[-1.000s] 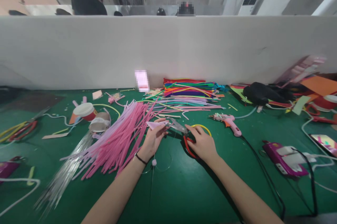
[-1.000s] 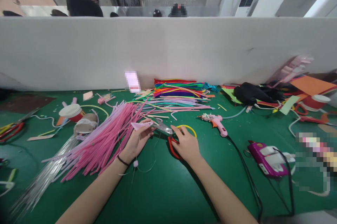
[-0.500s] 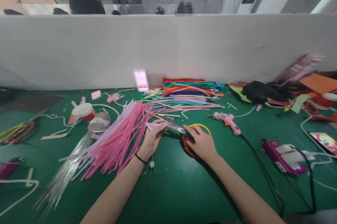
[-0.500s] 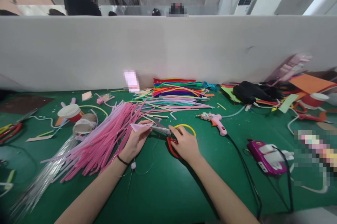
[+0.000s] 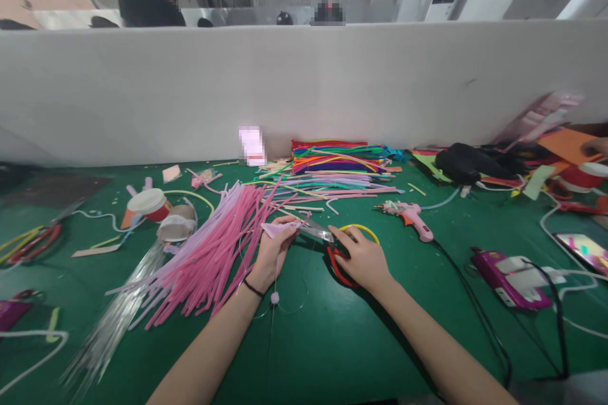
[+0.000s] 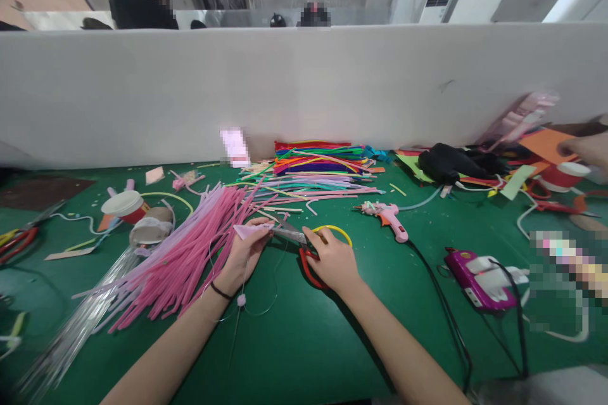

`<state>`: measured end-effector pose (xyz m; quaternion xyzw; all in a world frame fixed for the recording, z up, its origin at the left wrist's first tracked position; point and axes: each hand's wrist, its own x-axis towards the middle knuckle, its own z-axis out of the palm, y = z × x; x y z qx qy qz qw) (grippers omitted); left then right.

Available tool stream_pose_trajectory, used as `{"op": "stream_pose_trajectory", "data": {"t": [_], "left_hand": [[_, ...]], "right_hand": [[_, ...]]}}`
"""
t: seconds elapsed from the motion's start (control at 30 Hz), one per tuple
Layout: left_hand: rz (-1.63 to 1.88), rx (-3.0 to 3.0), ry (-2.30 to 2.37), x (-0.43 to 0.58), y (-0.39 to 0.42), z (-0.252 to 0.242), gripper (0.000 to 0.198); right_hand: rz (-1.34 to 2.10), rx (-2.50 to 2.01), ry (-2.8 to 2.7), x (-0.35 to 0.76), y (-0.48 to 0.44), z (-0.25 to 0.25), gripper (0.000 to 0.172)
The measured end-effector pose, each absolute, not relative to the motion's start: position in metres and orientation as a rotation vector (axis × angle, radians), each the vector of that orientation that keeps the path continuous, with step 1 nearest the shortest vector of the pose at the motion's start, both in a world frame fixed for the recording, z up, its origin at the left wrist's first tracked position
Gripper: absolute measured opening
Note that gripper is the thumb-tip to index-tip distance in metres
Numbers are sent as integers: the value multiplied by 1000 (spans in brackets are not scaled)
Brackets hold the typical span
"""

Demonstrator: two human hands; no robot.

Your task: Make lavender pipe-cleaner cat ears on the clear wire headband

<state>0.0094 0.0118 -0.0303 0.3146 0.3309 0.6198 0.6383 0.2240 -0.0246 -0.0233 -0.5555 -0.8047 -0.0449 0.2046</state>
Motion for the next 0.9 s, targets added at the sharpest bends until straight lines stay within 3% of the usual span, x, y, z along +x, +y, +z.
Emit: {"op": "stream_pose_trajectory", "data": {"t": [0.37, 0.67, 0.9], "left_hand": [[1437, 682, 791, 12, 11, -26, 28], [1434, 671, 827, 12, 13, -32, 29], [1413, 622, 854, 10, 14, -32, 31]], "right_hand": [[-226, -1643, -2228, 217, -30, -25, 49], [-613, -1519, -2309, 220, -29, -32, 46], [-637, -1462, -2413, 225, -20, -31, 45]]}}
